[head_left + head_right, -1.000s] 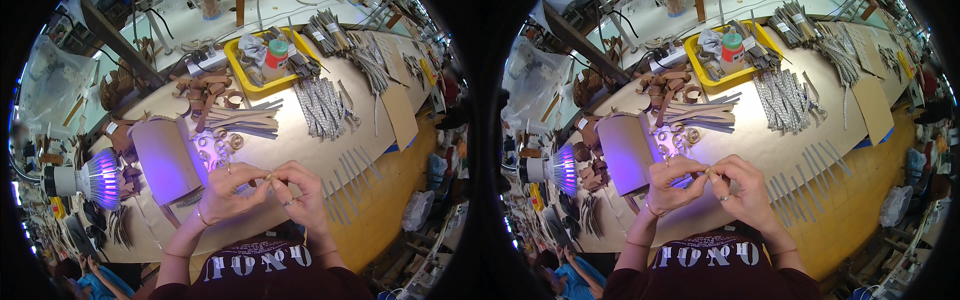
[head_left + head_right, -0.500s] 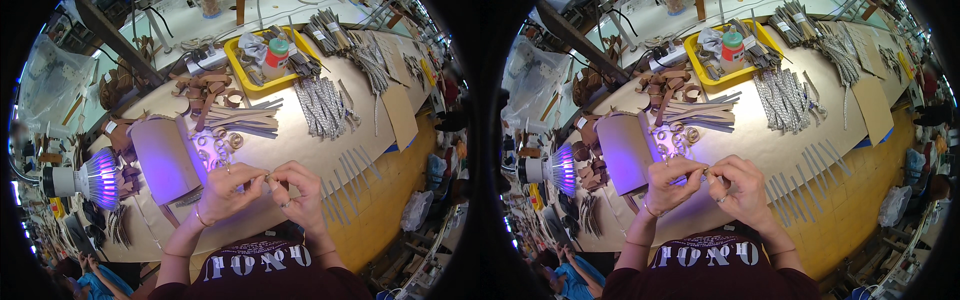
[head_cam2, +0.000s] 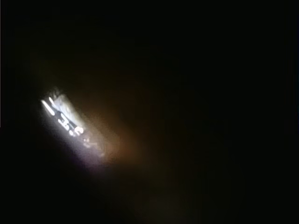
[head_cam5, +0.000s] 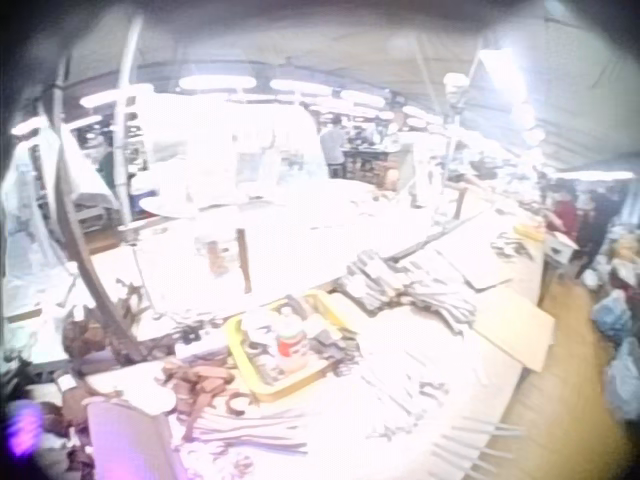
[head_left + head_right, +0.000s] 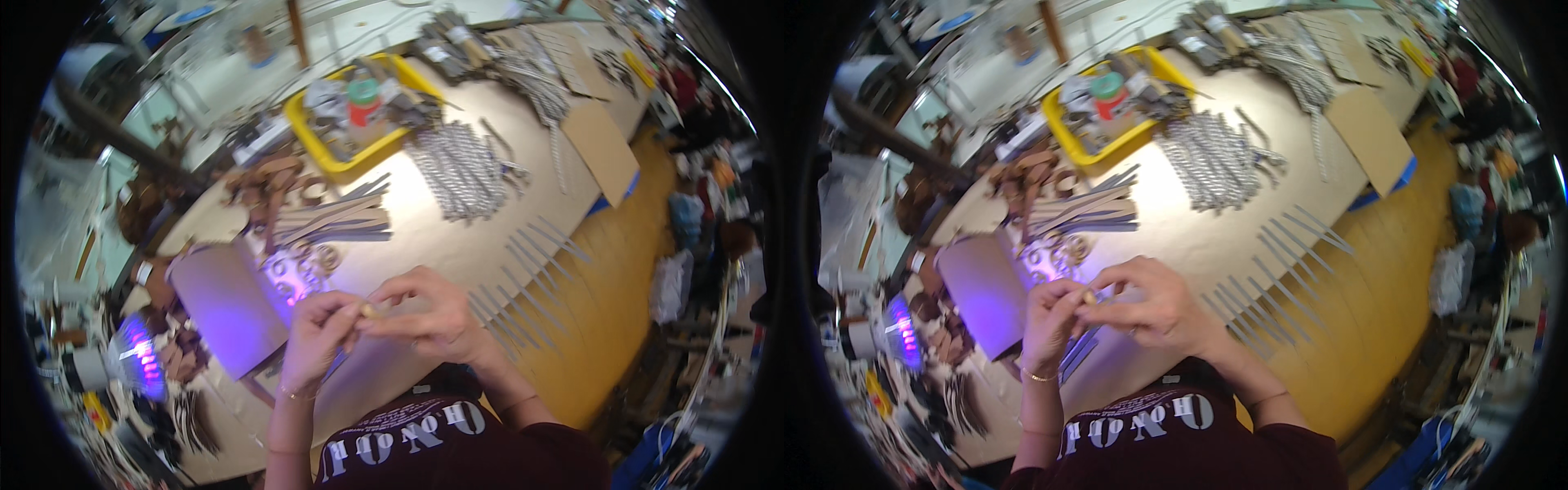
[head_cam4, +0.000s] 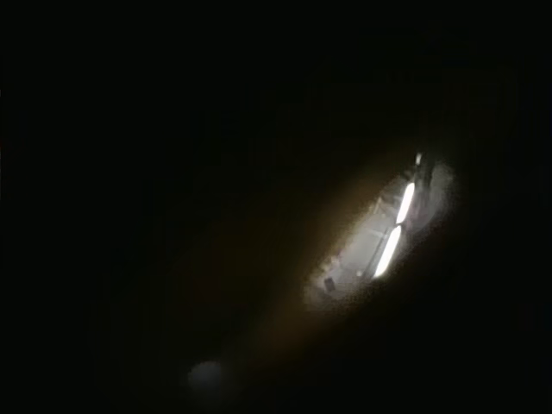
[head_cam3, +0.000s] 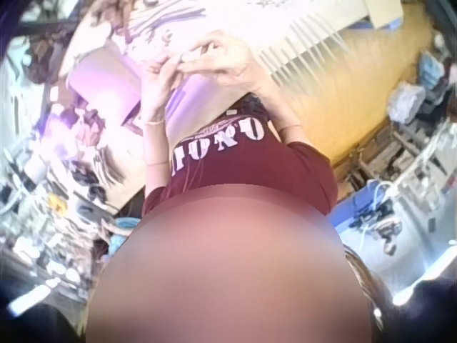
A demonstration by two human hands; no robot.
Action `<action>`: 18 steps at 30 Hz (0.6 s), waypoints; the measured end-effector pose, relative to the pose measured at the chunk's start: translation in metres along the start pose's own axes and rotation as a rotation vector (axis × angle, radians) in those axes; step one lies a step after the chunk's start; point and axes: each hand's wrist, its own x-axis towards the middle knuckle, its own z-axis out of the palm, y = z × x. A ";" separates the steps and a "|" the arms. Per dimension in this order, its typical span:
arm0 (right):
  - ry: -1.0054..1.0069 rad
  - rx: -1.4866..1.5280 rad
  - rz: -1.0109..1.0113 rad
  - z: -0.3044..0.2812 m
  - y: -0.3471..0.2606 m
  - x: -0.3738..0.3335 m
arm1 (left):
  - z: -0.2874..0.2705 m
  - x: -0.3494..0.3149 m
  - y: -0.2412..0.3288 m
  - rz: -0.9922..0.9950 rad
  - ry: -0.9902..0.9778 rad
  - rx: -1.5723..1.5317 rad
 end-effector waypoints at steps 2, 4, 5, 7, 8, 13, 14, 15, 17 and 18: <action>0.047 0.100 -0.049 -0.003 -0.002 -0.006 | -0.006 0.007 -0.008 0.049 0.025 -0.115; 0.137 0.461 -0.023 -0.020 -0.008 -0.018 | -0.015 0.012 -0.017 0.063 0.130 -0.263; 0.164 0.647 -0.005 -0.029 -0.010 -0.023 | -0.023 0.014 -0.020 0.054 0.174 -0.345; 0.331 0.868 -0.094 -0.062 -0.015 -0.042 | -0.040 0.015 -0.025 0.037 0.286 -0.504; 0.402 0.737 -0.172 -0.086 -0.015 -0.051 | -0.049 0.016 -0.027 0.054 0.302 -0.526; 0.738 -0.096 0.228 -0.188 -0.027 -0.109 | -0.071 0.012 -0.040 0.211 0.464 -0.333; 0.668 -0.191 0.406 -0.203 -0.015 -0.113 | -0.070 0.011 -0.044 0.217 0.473 -0.287; 0.593 -0.285 0.582 -0.218 0.002 -0.115 | -0.069 0.010 -0.046 0.225 0.485 -0.245; 0.434 -0.460 0.829 -0.236 0.044 -0.117 | -0.064 0.008 -0.049 0.221 0.467 -0.152; 0.351 -0.542 0.897 -0.239 0.069 -0.115 | -0.059 0.006 -0.049 0.211 0.440 -0.102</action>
